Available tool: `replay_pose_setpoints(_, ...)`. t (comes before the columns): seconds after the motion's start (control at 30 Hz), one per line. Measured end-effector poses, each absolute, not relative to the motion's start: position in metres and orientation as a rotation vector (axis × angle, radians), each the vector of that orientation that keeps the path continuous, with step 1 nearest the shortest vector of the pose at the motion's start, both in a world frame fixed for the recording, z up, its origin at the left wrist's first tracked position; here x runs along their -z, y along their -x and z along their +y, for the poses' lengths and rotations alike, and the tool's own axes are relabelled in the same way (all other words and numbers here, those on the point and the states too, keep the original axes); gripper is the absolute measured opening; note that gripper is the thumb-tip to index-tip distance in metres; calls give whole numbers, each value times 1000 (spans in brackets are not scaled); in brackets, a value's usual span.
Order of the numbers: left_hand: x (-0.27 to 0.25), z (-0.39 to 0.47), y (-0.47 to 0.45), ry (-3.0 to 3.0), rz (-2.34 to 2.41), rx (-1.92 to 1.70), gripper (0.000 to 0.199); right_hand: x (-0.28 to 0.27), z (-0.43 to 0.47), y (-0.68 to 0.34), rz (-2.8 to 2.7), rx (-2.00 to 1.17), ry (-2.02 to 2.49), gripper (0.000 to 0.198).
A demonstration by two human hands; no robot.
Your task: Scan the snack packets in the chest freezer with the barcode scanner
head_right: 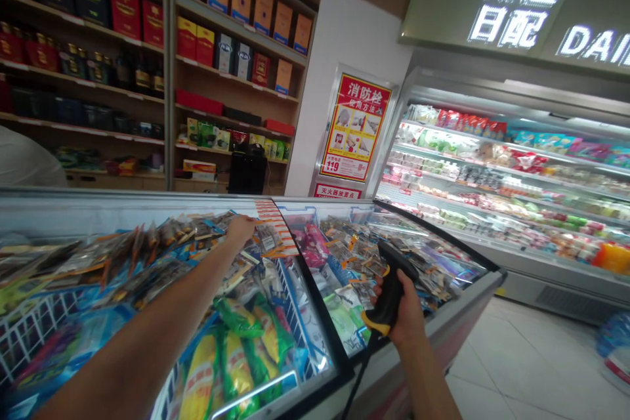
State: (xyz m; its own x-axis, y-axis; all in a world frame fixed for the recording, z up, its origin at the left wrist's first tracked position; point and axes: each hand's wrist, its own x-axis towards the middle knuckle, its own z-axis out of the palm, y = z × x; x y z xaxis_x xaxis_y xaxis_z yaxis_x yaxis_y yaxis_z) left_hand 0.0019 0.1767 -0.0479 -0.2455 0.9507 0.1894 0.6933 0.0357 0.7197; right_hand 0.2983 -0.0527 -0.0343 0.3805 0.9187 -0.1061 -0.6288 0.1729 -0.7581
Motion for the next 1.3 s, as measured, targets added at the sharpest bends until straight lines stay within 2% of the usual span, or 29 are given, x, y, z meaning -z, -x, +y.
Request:
replay_pose_setpoints(0.13,44,169,1,-1662,2110,-1007,28,36,-53,-300,-422,-1131,834,13)
replay_pose_setpoints(0.3,46,142,-39,-2038,2058,-1074,35,37,-50,-298,-423,-1148,850,14)
replay_pose_setpoints(0.53,74,115,-91,-2656,1727,-577,30,33,-51,-296,-442,-1141,855,16)
replay_pose_setpoints(0.67,73,121,-71,-2615,1884,-403,29,31,-52,-298,-443,-1132,858,17)
replay_pose_setpoints(0.8,61,126,-63,-2507,1973,-436,30,33,-51,-302,-427,-1141,857,15)
replay_pose_setpoints(1.03,55,117,-147,-2361,1647,-579,31,37,-47,-310,-420,-1139,871,15)
replay_pose_setpoints(1.13,62,111,-186,-2287,1614,-628,40,37,-45,-314,-413,-1129,894,16)
replay_pose_setpoints(1.3,81,113,-220,-2160,1804,-654,68,36,-43,-317,-389,-1121,906,17)
